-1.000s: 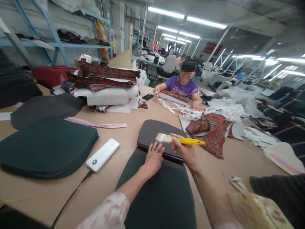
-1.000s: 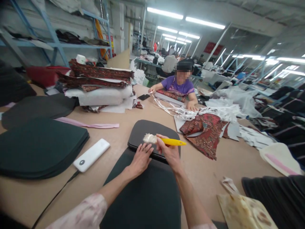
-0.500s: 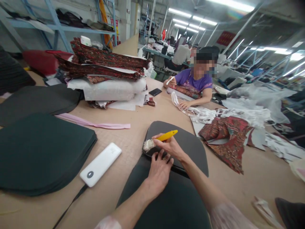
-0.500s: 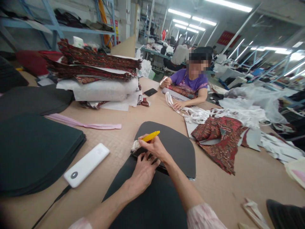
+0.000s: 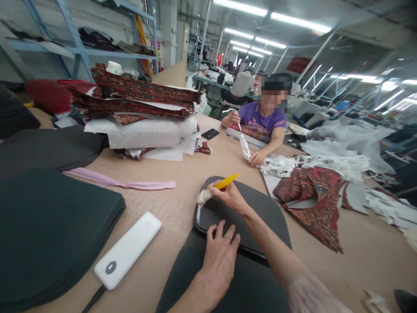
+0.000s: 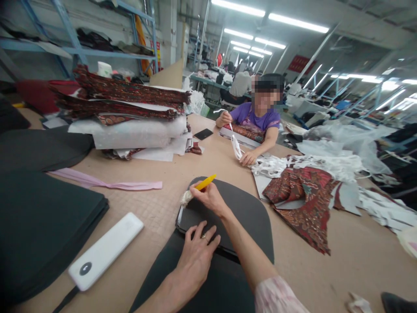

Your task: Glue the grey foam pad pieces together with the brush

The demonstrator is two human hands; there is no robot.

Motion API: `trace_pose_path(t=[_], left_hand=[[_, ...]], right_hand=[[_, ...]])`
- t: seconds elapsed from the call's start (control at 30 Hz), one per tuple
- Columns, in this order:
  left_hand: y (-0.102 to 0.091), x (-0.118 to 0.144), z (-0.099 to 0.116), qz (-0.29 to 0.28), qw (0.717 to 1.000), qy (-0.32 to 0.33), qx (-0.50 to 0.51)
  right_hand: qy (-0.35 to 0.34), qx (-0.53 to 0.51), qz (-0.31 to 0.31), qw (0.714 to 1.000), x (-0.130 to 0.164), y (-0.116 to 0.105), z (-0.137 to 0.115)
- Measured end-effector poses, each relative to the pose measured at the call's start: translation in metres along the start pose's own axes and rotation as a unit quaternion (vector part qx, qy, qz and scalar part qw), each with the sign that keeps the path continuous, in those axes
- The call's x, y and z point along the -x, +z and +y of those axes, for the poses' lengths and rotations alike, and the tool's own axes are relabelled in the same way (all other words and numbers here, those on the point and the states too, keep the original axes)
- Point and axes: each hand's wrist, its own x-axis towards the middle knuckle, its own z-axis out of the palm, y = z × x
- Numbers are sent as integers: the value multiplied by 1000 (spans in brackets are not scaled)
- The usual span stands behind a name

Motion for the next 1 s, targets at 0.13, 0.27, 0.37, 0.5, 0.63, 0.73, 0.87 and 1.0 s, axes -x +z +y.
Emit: trace_pose_path(t=[0.13,0.27,0.37,0.5,0.63,0.73,0.87,1.0], left_hand=[[-7,1,0,-14,1000,-9,13],[-4,1,-2,-7,1000,-11,13],[7,-1,-6,15,1000,-11,6],[22,-3,-12,51,998,1,-27],[32,-4,-18,77,995,14,-60],[38,-5,-23,97,992,21,-75],[44,-7,-27,119,989,32,-83],[45,-8,-26,166,980,37,-101]], right_hand=[[-10,7,129,992,-44,-22,28],[4,48,227,973,-50,-61,44],[11,65,270,961,-33,-88,44],[6,71,266,961,-27,-99,30],[9,90,134,987,-40,-98,24],[21,110,108,988,-40,-111,33],[46,93,183,977,-17,-145,52],[61,95,237,965,22,-179,62]])
